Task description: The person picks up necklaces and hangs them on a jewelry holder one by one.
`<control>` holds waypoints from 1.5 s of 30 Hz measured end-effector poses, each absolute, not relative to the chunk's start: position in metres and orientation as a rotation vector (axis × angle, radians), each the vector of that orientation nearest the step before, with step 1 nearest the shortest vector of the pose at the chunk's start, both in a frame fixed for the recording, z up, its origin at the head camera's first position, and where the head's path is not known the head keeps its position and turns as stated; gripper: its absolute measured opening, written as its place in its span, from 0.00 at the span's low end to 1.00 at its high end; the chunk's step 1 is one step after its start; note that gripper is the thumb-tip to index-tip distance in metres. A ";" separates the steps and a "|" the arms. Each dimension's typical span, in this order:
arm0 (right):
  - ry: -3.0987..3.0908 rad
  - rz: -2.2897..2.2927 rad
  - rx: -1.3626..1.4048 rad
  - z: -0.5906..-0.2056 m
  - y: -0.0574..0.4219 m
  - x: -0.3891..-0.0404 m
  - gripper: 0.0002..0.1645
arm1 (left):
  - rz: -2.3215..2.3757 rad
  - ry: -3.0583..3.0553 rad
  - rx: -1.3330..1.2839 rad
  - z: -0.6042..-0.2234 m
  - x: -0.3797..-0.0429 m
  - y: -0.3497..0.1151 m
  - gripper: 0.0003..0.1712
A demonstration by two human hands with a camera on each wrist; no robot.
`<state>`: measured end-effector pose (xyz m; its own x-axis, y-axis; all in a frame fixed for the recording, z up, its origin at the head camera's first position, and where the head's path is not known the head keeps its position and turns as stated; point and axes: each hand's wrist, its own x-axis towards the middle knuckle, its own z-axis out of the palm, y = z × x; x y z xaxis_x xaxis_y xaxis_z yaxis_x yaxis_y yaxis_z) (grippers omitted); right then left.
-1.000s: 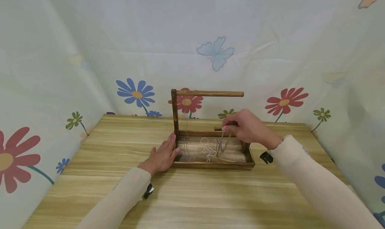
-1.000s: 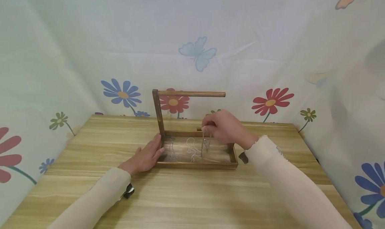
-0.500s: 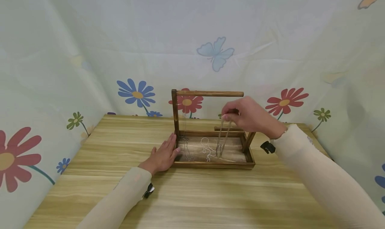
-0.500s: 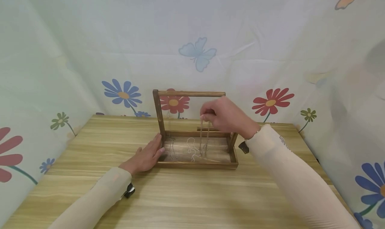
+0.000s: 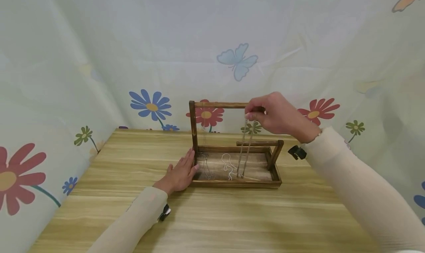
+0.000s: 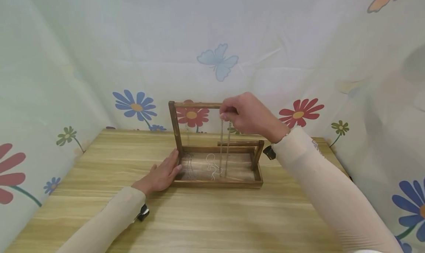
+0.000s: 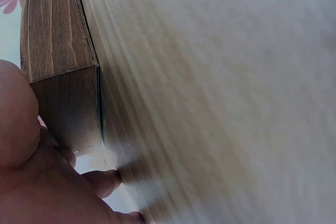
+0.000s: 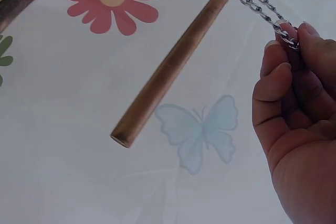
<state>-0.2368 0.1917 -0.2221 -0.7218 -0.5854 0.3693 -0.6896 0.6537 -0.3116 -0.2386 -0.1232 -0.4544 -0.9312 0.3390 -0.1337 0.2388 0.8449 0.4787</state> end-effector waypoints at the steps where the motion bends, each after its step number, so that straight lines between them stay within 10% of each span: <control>1: -2.632 0.642 1.034 -0.220 0.191 -0.237 0.03 | 0.689 2.812 0.448 -0.455 -0.239 -0.123 0.40; 45: -2.530 0.730 0.980 -0.175 0.145 -0.264 0.05 | 0.655 2.812 0.457 -0.452 -0.237 -0.125 0.40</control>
<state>-0.2637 0.1452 -0.1747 -0.7088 -0.5264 0.4696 -0.6956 0.6321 -0.3413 -0.2370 -0.1249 -0.4524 -0.9279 0.3457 -0.1394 0.2486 0.8526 0.4596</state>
